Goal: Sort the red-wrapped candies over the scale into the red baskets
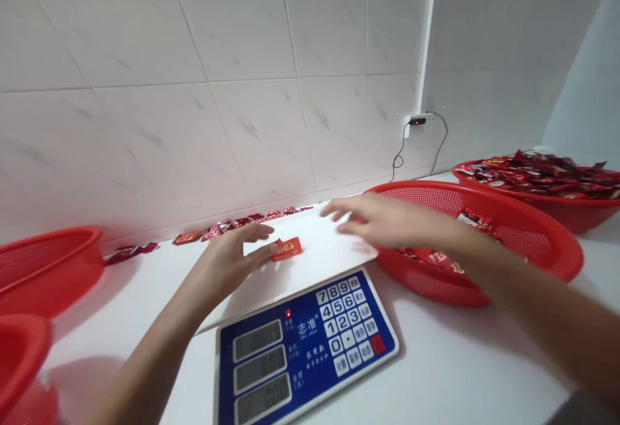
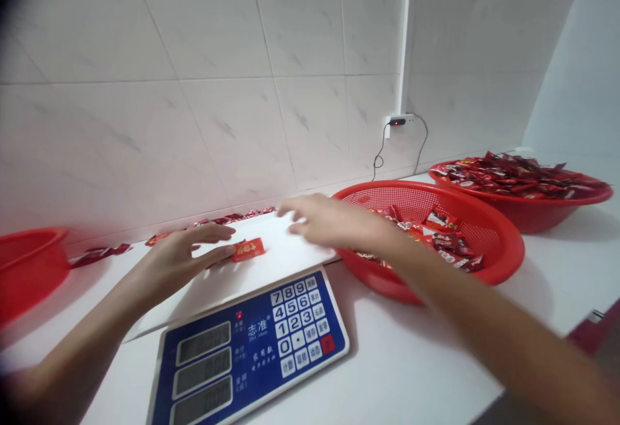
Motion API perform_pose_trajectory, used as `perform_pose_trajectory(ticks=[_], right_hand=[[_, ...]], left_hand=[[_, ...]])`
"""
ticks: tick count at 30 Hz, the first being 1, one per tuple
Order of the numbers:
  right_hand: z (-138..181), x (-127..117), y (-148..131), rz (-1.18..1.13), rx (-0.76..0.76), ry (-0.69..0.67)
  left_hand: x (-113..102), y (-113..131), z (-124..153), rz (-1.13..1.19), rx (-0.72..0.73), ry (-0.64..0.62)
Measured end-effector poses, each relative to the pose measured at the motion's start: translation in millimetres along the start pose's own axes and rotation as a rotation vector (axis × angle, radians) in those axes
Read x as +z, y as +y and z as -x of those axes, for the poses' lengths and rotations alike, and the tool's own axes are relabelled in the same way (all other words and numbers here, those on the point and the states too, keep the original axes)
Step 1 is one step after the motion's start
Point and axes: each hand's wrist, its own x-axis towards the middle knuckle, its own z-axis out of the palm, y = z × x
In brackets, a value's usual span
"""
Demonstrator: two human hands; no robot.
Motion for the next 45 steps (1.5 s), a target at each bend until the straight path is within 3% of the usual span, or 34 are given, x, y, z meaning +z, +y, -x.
perform_pose_trajectory(ticks=[3, 5, 8, 12, 15, 20, 27, 30, 35, 37, 41, 45], right_hand=[[4, -39, 53, 0.259, 0.170, -0.134], [11, -53, 89, 0.334, 0.358, -0.339], [27, -49, 123, 0.413, 0.568, -0.472], [40, -31, 134, 0.441, 0.568, -0.507], [37, -33, 135, 0.478, 0.540, -0.444], [35, -51, 137, 0.324, 0.398, -0.067], [28, -49, 122, 0.112, 0.411, 0.129], [19, -51, 110, -0.099, 0.429, 0.205], [6, -45, 65, -0.503, 0.293, 0.440], [4, -29, 37, -0.678, 0.186, 0.441], [2, 19, -12, -0.879, 0.015, 0.286], [-16, 60, -29, -1.149, 0.017, 0.243]], left_hand=[[-9, 2, 3, -0.061, 0.023, 0.090], [-16, 7, 6, -0.011, 0.027, 0.082], [-21, 17, 13, 0.015, 0.047, 0.060], [-20, 31, 19, -0.022, 0.070, 0.063], [-20, 39, 21, -0.021, 0.069, 0.071], [-19, 44, 22, 0.015, 0.091, 0.063], [-15, 44, 24, 0.040, 0.161, 0.049], [-17, 42, 24, 0.040, 0.135, 0.038], [-12, 50, 28, 0.130, 0.167, 0.074], [-5, 57, 32, 0.208, 0.171, 0.074], [6, 65, 37, 0.336, 0.158, 0.068], [6, 52, 28, 0.368, 0.138, 0.071]])
